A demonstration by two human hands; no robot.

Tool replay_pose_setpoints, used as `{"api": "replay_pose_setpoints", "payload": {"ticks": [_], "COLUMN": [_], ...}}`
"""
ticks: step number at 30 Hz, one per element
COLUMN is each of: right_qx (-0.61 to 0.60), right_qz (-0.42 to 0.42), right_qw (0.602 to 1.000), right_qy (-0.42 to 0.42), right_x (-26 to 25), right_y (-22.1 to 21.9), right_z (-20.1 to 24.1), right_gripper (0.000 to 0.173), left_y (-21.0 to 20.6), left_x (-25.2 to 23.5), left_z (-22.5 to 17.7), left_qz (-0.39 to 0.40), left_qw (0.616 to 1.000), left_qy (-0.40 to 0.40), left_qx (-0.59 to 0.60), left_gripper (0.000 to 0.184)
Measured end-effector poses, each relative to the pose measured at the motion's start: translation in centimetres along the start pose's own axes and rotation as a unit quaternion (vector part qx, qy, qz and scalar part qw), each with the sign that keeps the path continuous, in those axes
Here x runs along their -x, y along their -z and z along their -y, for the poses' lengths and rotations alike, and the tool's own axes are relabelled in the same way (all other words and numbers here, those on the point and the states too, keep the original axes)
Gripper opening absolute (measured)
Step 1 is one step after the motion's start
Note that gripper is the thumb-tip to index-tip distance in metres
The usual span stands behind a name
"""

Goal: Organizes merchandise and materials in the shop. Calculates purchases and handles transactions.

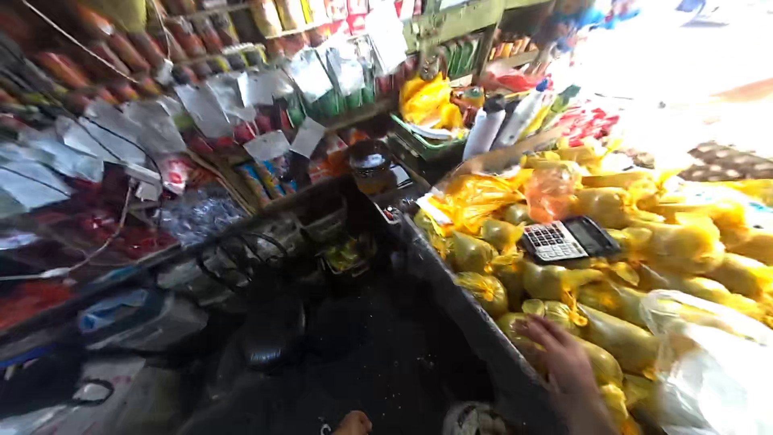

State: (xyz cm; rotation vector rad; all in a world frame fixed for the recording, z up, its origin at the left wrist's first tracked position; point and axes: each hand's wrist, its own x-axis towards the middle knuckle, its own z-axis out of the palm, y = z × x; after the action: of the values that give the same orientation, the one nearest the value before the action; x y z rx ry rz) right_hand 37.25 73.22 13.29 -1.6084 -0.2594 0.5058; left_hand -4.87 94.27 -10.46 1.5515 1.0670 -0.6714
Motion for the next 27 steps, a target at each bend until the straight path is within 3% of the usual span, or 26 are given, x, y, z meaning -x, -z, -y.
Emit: {"api": "replay_pose_setpoints", "payload": {"ticks": [2, 5, 10, 14, 19, 22, 23, 25, 27], "right_qx": [-0.084, -0.131, 0.005, 0.145, 0.353, 0.445, 0.481, 0.542, 0.589], "right_qz": [-0.106, -0.223, -0.326, -0.324, -0.242, -0.165, -0.142, -0.107, -0.1], "right_qw": [0.99, 0.965, 0.945, 0.93, 0.887, 0.869, 0.859, 0.833, 0.802], "right_qy": [-0.037, -0.051, 0.034, 0.092, 0.174, 0.142, 0.105, 0.025, 0.008], "right_x": [-3.9, -8.4, -17.5, -23.7, -34.0, -39.8, -41.2, -42.4, -41.5], "right_y": [0.3, 1.8, 3.3, 3.7, 3.3, 2.0, 1.6, 0.4, -1.7], "right_z": [2.8, 4.4, 5.5, 8.5, 14.3, 16.2, 16.6, 17.6, 18.6], "right_gripper": [0.042, 0.047, 0.052, 0.043, 0.048, 0.073, 0.072, 0.048, 0.026], "left_y": [2.3, 4.9, 9.7, 14.5, 23.6, 27.3, 28.3, 29.6, 30.4], "left_x": [-0.3, -0.6, -5.6, -7.6, -9.4, -7.6, -7.2, -6.9, -7.1], "left_z": [-0.3, -0.3, -0.1, -4.8, -18.8, -31.4, -35.3, -42.8, -49.2], "left_qz": [-0.04, -0.008, -0.017, -0.052, -0.071, -0.039, -0.01, 0.054, 0.108], "left_qw": [0.999, 0.999, 0.998, 0.998, 0.985, 0.956, 0.944, 0.919, 0.895], "left_qy": [-0.009, -0.026, -0.01, 0.001, -0.152, -0.284, -0.322, -0.38, -0.42], "left_qx": [0.035, 0.036, 0.052, 0.03, 0.029, 0.066, 0.075, 0.09, 0.104], "left_gripper": [0.035, 0.03, 0.026, 0.03, 0.032, 0.029, 0.029, 0.029, 0.03]}}
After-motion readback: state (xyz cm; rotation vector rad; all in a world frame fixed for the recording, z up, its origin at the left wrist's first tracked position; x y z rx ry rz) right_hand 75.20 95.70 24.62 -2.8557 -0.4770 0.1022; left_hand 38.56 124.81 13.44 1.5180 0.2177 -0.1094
